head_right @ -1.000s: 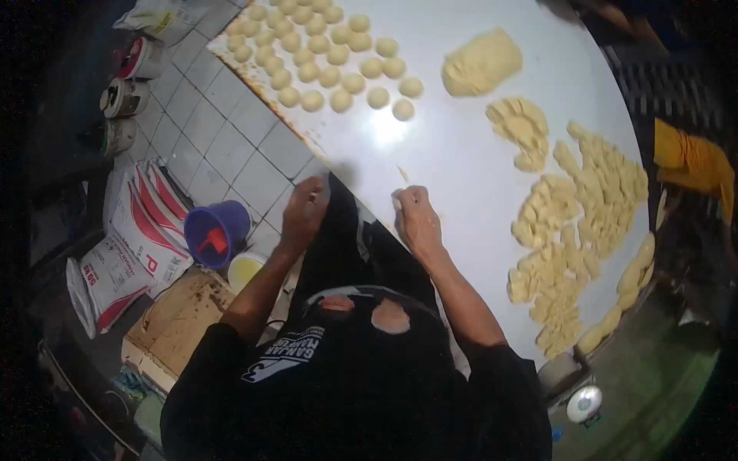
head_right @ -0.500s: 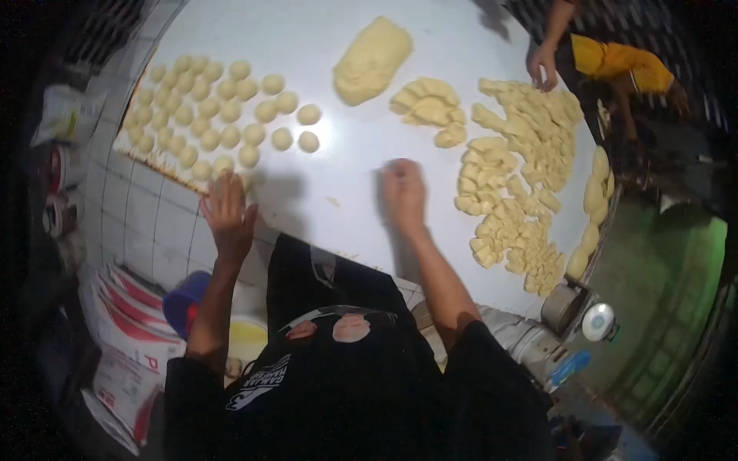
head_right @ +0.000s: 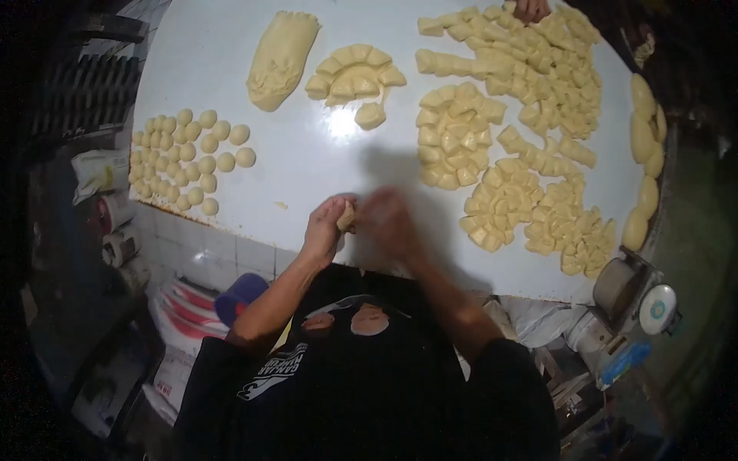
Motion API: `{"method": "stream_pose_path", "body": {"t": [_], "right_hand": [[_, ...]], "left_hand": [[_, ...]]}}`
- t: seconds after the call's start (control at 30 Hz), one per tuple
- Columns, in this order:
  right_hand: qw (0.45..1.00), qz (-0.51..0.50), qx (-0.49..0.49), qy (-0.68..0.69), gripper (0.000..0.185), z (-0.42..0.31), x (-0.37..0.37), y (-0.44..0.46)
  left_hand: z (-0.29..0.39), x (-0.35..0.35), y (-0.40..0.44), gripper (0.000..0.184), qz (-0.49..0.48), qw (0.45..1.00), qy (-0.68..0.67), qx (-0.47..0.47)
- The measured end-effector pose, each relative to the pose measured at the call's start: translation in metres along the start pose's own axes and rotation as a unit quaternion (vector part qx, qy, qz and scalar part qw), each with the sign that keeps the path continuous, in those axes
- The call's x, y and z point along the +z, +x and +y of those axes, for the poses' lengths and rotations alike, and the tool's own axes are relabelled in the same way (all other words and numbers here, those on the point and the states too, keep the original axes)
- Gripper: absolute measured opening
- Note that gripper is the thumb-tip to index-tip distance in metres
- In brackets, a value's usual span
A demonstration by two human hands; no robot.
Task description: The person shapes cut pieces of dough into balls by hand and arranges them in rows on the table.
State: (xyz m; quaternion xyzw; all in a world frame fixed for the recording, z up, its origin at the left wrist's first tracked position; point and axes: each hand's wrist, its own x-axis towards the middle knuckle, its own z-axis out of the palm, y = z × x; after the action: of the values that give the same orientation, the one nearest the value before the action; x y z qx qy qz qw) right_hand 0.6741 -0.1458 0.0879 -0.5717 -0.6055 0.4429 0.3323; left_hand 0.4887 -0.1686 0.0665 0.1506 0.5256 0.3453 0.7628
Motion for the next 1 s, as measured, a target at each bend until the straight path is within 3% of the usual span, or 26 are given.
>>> {"method": "stream_pose_path", "body": {"t": [0.03, 0.07, 0.13, 0.2, 0.27, 0.33, 0.37, 0.4, 0.43, 0.47, 0.5, 0.53, 0.57, 0.6, 0.63, 0.67, 0.7, 0.73, 0.77, 0.8, 0.83, 0.87, 0.93, 1.0], "right_hand": [[0.987, 0.038, 0.155, 0.022, 0.034, 0.007, -0.011, 0.018], [0.984, 0.058, 0.145, -0.090, 0.033, 0.001, -0.019, 0.053], [0.960, 0.181, -0.117, -0.176, 0.032, 0.018, -0.002, 0.114], [0.921, 0.235, -0.220, -0.218, 0.029, 0.033, 0.008, 0.144], [0.983, 0.089, -0.146, -0.071, 0.026, 0.057, 0.020, 0.140], [0.965, -0.027, -0.108, -0.236, 0.014, 0.047, 0.023, 0.058], [0.926, -0.016, -0.276, -0.259, 0.012, 0.073, 0.029, 0.011], [0.926, -0.125, -0.277, -0.224, 0.019, 0.058, 0.026, -0.009], [0.924, -0.147, -0.243, -0.257, 0.022, 0.061, 0.028, -0.009], [0.920, -0.174, -0.204, -0.287, 0.025, 0.067, 0.031, -0.009], [0.916, -0.191, -0.200, -0.289, 0.025, 0.063, 0.048, 0.010], [0.940, -0.081, -0.127, -0.305, 0.024, 0.048, 0.082, 0.038], [0.946, 0.037, -0.049, -0.318, 0.026, 0.033, 0.110, 0.051], [0.934, -0.011, -0.083, -0.346, 0.027, 0.045, 0.120, 0.017], [0.920, -0.058, -0.119, -0.369, 0.029, 0.055, 0.131, -0.016], [0.917, -0.077, -0.220, -0.323, 0.029, 0.048, 0.110, -0.034], [0.913, -0.072, -0.232, -0.328, 0.029, 0.042, 0.092, -0.009], [0.895, -0.234, -0.071, -0.373, 0.030, 0.023, 0.072, 0.018], [0.827, -0.389, 0.105, -0.391, 0.032, 0.007, 0.063, 0.031], [0.873, -0.284, 0.080, -0.389, 0.034, 0.005, 0.067, 0.045], [0.905, -0.093, -0.072, -0.408, 0.030, 0.023, 0.086, 0.055], [0.935, 0.084, -0.117, -0.325, 0.028, 0.013, 0.110, 0.070], [0.898, 0.020, -0.125, -0.422, 0.028, 0.055, 0.148, 0.026], [0.915, 0.017, -0.179, -0.361, 0.021, 0.036, 0.115, 0.018]], "left_hand": [[0.012, 0.006, -0.006, 0.036, 0.020, 1.000, -0.011, 0.016], [0.022, 0.007, -0.008, 0.036, 0.026, 1.000, -0.003, 0.013], [0.042, 0.000, -0.011, 0.032, 0.123, 0.962, 0.203, 0.137], [0.046, -0.027, -0.015, 0.032, 0.232, 0.850, 0.353, 0.315], [0.034, -0.096, -0.031, 0.038, 0.234, 0.820, 0.426, 0.302], [0.015, -0.166, -0.045, 0.052, 0.077, 0.574, 0.739, 0.343], [0.015, -0.191, -0.043, 0.063, 0.022, 0.516, 0.786, 0.340], [0.030, -0.186, -0.017, 0.062, 0.027, 0.494, 0.789, 0.365], [0.054, -0.168, 0.010, 0.062, 0.027, 0.478, 0.792, 0.379], [0.077, -0.137, 0.028, 0.062, 0.030, 0.487, 0.765, 0.421], [0.076, -0.115, 0.045, 0.058, 0.082, 0.544, 0.718, 0.428], [0.053, -0.097, 0.061, 0.049, 0.193, 0.603, 0.646, 0.426], [0.021, -0.109, 0.054, 0.044, 0.119, 0.610, 0.679, 0.392], [-0.004, -0.117, 0.040, 0.039, 0.046, 0.608, 0.706, 0.361], [-0.005, -0.132, 0.014, 0.033, -0.008, 0.601, 0.671, 0.435], [0.005, -0.160, 0.002, 0.028, -0.059, 0.583, 0.629, 0.511], [0.020, -0.202, 0.010, 0.023, -0.084, 0.613, 0.620, 0.481], [0.026, -0.233, 0.014, 0.018, -0.110, 0.647, 0.611, 0.443], [0.058, -0.229, 0.021, 0.014, -0.110, 0.617, 0.704, 0.333], [0.077, -0.206, 0.039, 0.015, -0.037, 0.555, 0.720, 0.414], [0.065, -0.172, 0.057, 0.016, 0.023, 0.589, 0.677, 0.442], [0.055, -0.145, 0.069, 0.016, 0.091, 0.613, 0.629, 0.470], [0.029, -0.121, 0.027, 0.017, 0.047, 0.637, 0.604, 0.477], [0.028, -0.162, 0.015, 0.019, 0.024, 0.627, 0.579, 0.521]]}}
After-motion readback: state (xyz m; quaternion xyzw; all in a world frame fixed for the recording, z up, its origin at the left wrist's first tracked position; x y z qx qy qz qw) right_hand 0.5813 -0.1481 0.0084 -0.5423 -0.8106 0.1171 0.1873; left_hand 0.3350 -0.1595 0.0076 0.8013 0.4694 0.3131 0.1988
